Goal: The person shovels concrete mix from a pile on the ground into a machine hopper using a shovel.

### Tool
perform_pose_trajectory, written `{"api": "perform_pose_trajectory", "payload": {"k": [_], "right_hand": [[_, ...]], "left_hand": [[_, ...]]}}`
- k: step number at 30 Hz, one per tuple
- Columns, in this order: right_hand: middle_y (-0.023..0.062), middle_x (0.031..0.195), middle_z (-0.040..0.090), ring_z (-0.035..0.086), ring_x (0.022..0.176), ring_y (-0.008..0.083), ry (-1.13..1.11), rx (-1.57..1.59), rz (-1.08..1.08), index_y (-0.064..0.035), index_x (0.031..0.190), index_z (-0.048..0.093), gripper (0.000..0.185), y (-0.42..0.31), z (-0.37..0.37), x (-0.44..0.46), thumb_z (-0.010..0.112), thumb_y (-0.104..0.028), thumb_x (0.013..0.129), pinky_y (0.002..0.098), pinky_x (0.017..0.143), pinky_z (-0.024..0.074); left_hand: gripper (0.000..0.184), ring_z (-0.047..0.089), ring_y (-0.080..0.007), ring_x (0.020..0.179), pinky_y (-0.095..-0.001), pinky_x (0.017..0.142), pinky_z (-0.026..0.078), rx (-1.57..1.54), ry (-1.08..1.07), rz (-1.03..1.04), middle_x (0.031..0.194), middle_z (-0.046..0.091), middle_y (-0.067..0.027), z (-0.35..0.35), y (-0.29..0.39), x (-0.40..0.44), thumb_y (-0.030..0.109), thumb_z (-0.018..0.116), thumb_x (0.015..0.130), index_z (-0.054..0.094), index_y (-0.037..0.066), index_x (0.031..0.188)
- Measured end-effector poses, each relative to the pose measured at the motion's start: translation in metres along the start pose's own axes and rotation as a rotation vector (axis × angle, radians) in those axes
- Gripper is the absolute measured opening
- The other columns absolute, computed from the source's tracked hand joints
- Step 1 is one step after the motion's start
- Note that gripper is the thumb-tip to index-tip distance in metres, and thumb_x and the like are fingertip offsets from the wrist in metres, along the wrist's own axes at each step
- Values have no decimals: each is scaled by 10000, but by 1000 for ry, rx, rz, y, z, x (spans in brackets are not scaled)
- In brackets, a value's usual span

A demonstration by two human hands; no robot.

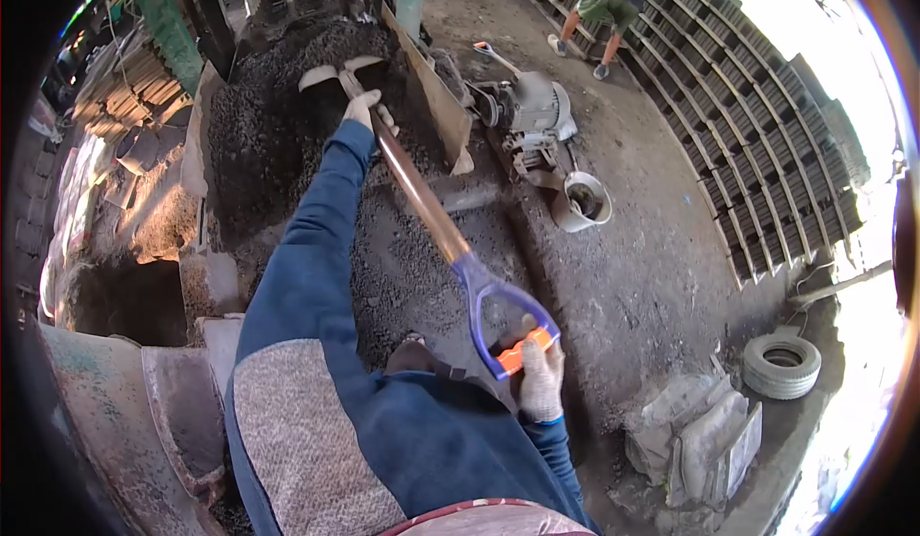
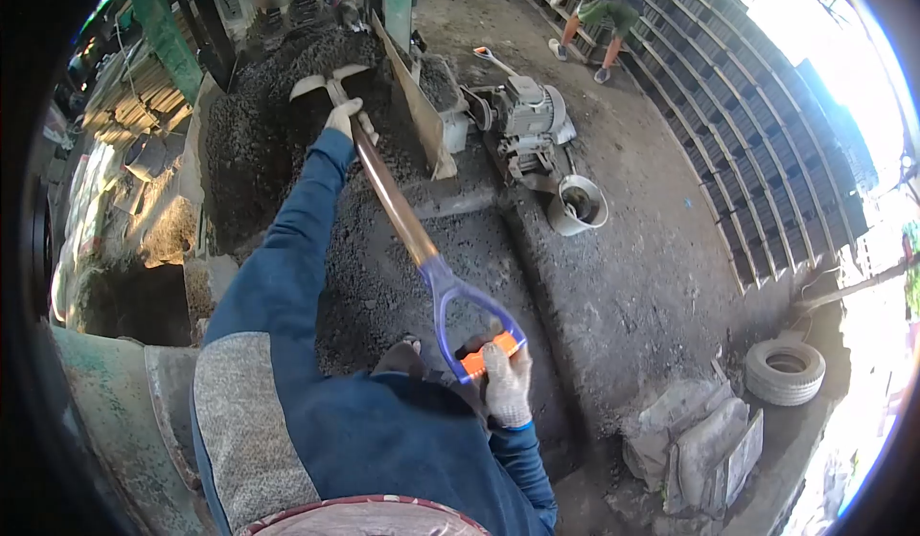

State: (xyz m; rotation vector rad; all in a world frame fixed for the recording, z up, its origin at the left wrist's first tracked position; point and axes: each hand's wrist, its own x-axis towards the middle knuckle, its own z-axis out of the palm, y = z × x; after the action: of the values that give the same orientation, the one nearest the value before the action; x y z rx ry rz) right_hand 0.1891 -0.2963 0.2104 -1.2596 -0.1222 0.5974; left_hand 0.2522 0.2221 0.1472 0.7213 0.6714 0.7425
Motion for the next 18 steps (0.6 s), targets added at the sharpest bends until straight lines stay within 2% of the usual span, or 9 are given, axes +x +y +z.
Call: {"api": "perform_pose_trajectory", "payload": {"k": [3, 5, 7, 9, 10, 13, 14, 15, 18], "right_hand": [[138, 817, 671, 638, 703, 217, 35, -123, -283, 64, 1147, 565, 496, -95, -30, -35, 607, -375, 919, 336, 641, 517], [168, 748, 663, 607, 633, 229, 23, -265, -458, 99, 1006, 581, 541, -144, -119, -38, 545, -430, 895, 336, 578, 478], [112, 759, 624, 612, 711, 216, -11, -531, -626, 103, 1033, 581, 437, -219, -153, -56, 541, -304, 878, 345, 680, 496], [115, 941, 627, 604, 794, 188, 199, -734, -981, 56, 1089, 615, 357, -264, -157, -59, 566, -213, 860, 293, 701, 504], [93, 954, 611, 576, 801, 177, 377, -876, -935, 34, 1079, 627, 302, -290, -155, -64, 586, -158, 850, 301, 745, 494], [112, 1000, 623, 605, 895, 220, 763, -1052, -1306, 43, 1055, 648, 227, -349, -142, -56, 563, -129, 934, 330, 839, 487], [127, 1051, 651, 634, 953, 239, 458, -1101, -1655, 42, 1103, 654, 248, -393, -170, -48, 518, -134, 992, 343, 900, 497], [132, 1101, 668, 655, 959, 245, 316, -609, -1696, 47, 1127, 655, 290, -415, -160, -43, 518, -179, 1008, 342, 940, 506], [105, 976, 637, 619, 837, 221, 475, -623, -1966, 21, 1026, 640, 211, -454, -83, -39, 542, -153, 958, 325, 813, 477]], "left_hand": [[285, 561, -254, 571, -507, 620, 521, -192, -150, -57, 643, 546, -34, 43, 5, -83, 375, 561, 962, 534, 93, 931], [385, 605, -299, 722, -538, 751, 506, -498, -285, -355, 750, 582, -83, 70, 5, -149, 446, 560, 953, 528, 63, 941], [524, 608, -321, 830, -576, 843, 482, -555, -364, -407, 865, 603, -143, 92, 3, -204, 549, 569, 935, 540, 26, 954], [609, 597, -317, 1019, -597, 938, 449, -557, -517, -432, 1032, 612, -195, 96, -11, -228, 598, 544, 936, 585, 4, 1065], [658, 622, -337, 1043, -591, 898, 496, -553, -584, -417, 1035, 639, -196, 99, -27, -232, 642, 554, 911, 605, 5, 1066], [783, 660, -363, 1024, -556, 807, 565, -517, -871, -170, 1077, 668, -222, 117, -58, -257, 716, 566, 857, 611, -26, 1104], [808, 668, -366, 1015, -544, 790, 576, -549, -902, -127, 1087, 671, -227, 126, -72, -265, 728, 572, 844, 610, -31, 1119], [841, 675, -359, 999, -526, 798, 579, -498, -944, -66, 1103, 669, -231, 128, -75, -278, 747, 568, 833, 607, -35, 1140], [927, 679, -330, 971, -472, 822, 562, -413, -1112, 73, 1126, 665, -230, 131, -87, -305, 804, 548, 799, 591, -43, 1172]]}}
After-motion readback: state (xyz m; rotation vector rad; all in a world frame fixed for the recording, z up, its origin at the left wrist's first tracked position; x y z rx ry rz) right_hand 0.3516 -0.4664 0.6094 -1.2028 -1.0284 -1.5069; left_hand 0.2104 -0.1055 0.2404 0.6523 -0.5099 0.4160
